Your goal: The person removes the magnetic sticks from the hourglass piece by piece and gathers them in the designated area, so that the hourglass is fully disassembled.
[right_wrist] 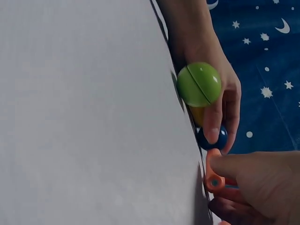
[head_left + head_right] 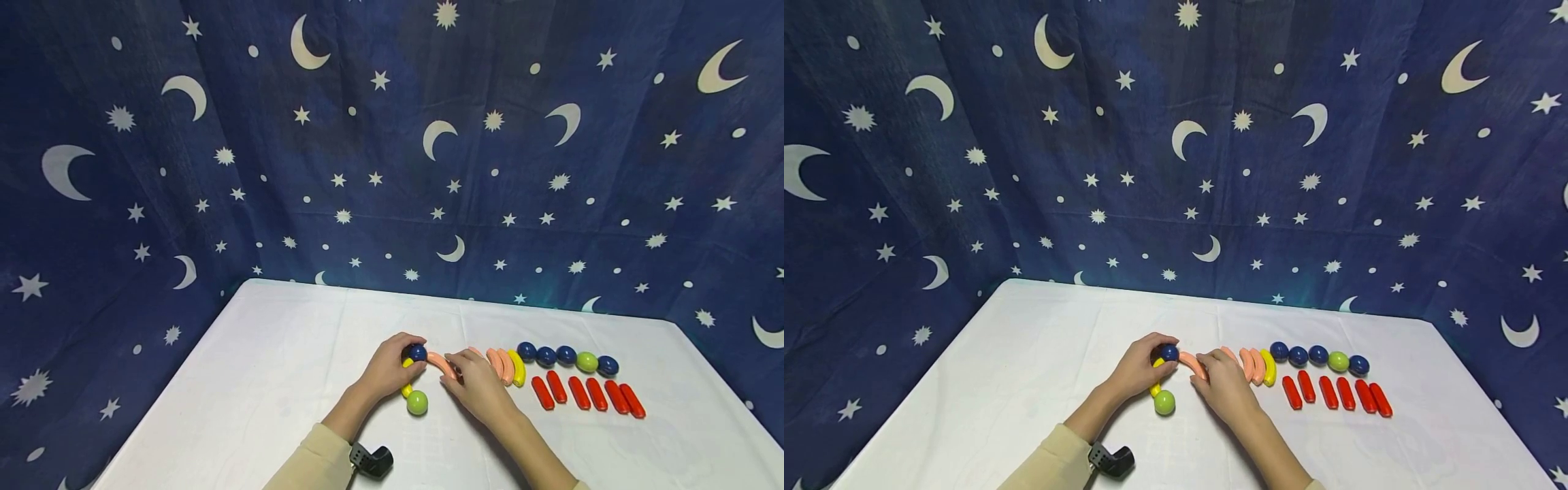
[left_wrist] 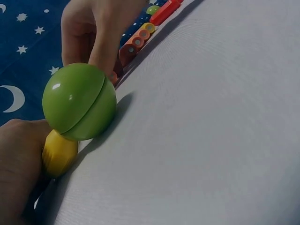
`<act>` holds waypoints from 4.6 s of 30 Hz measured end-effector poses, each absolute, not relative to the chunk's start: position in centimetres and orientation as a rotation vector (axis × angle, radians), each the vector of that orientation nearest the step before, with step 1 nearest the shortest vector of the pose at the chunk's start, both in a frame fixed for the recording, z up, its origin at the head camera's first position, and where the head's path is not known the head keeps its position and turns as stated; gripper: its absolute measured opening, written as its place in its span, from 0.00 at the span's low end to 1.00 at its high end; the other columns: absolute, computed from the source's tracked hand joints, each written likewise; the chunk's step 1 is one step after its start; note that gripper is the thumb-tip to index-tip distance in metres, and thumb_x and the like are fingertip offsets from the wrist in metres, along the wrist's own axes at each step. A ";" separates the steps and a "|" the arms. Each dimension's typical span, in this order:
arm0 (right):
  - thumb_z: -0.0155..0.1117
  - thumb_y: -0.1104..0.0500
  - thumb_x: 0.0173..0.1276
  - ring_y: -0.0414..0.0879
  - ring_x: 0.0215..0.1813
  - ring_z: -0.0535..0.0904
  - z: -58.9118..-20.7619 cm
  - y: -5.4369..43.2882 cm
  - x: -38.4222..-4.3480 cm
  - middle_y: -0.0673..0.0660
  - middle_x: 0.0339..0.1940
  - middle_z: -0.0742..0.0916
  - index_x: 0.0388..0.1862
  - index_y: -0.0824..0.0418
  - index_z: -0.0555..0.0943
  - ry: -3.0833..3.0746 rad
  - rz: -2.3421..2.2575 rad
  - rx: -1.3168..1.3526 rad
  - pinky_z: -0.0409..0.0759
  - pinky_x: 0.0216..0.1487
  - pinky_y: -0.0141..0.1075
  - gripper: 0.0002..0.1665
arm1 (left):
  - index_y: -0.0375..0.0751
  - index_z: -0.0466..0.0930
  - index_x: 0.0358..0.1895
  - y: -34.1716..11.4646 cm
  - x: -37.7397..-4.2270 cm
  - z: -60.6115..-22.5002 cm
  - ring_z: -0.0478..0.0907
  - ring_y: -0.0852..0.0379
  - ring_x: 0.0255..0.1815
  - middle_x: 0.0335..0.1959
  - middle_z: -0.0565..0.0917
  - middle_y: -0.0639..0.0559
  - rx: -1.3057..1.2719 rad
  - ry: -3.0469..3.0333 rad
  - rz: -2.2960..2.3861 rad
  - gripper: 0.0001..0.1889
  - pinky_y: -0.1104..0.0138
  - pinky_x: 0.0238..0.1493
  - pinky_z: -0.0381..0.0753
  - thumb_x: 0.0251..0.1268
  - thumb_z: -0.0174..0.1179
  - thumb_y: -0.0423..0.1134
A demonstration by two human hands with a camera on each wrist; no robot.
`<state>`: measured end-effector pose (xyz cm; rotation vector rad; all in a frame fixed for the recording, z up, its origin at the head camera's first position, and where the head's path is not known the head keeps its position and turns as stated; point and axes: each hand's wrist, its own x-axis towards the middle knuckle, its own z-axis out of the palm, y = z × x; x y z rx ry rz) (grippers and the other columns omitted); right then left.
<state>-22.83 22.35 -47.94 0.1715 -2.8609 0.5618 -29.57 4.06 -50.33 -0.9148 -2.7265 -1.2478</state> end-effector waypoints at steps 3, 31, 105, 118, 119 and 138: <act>0.73 0.53 0.54 0.42 0.38 0.78 -48.3 22.1 -22.8 0.53 0.36 0.85 0.46 0.62 0.84 -2.815 0.561 0.168 0.76 0.37 0.36 0.22 | 0.45 0.78 0.55 4.0 -29.6 -50.4 0.78 0.57 0.54 0.52 0.81 0.52 -0.919 -2.725 -1.264 0.20 0.64 0.57 0.77 0.59 0.64 0.42; 0.72 0.59 0.54 0.41 0.31 0.73 -46.5 23.5 -23.2 0.51 0.35 0.82 0.54 0.54 0.78 -2.894 0.783 -0.113 0.73 0.32 0.31 0.26 | 0.46 0.80 0.54 4.1 -29.4 -50.3 0.77 0.58 0.55 0.52 0.82 0.54 -0.947 -2.729 -1.265 0.19 0.63 0.58 0.76 0.59 0.64 0.43; 0.74 0.42 0.50 0.56 0.61 0.71 -45.8 28.1 -24.1 0.58 0.59 0.80 0.61 0.61 0.76 -3.017 0.343 0.427 0.68 0.60 0.57 0.42 | 0.45 0.78 0.56 4.0 -29.6 -50.5 0.77 0.61 0.51 0.51 0.80 0.55 -1.001 -2.681 -1.319 0.21 0.67 0.55 0.76 0.58 0.65 0.43; 0.70 0.51 0.59 0.44 0.57 0.79 -47.0 23.9 -24.0 0.46 0.52 0.82 0.57 0.53 0.79 -2.893 0.725 0.464 0.77 0.58 0.43 0.26 | 0.40 0.77 0.49 2.5 -29.5 -47.5 0.71 0.63 0.31 0.33 0.79 0.53 -0.886 -2.928 -1.195 0.22 0.72 0.34 0.72 0.52 0.69 0.47; 0.70 0.52 0.59 0.43 0.56 0.79 -47.1 23.6 -24.0 0.45 0.52 0.82 0.57 0.53 0.79 -2.892 0.742 0.471 0.77 0.57 0.42 0.25 | 0.40 0.77 0.45 2.3 -29.4 -47.2 0.69 0.63 0.27 0.30 0.78 0.54 -0.886 -2.956 -1.185 0.21 0.73 0.30 0.70 0.51 0.69 0.47; 0.71 0.55 0.58 0.36 0.41 0.79 -48.4 21.5 -24.2 0.45 0.47 0.81 0.53 0.52 0.80 -2.801 0.840 0.521 0.80 0.42 0.30 0.22 | 0.47 0.82 0.33 2.4 -29.4 -47.0 0.69 0.67 0.25 0.23 0.77 0.62 -1.027 -2.982 -1.128 0.07 0.75 0.29 0.69 0.52 0.68 0.40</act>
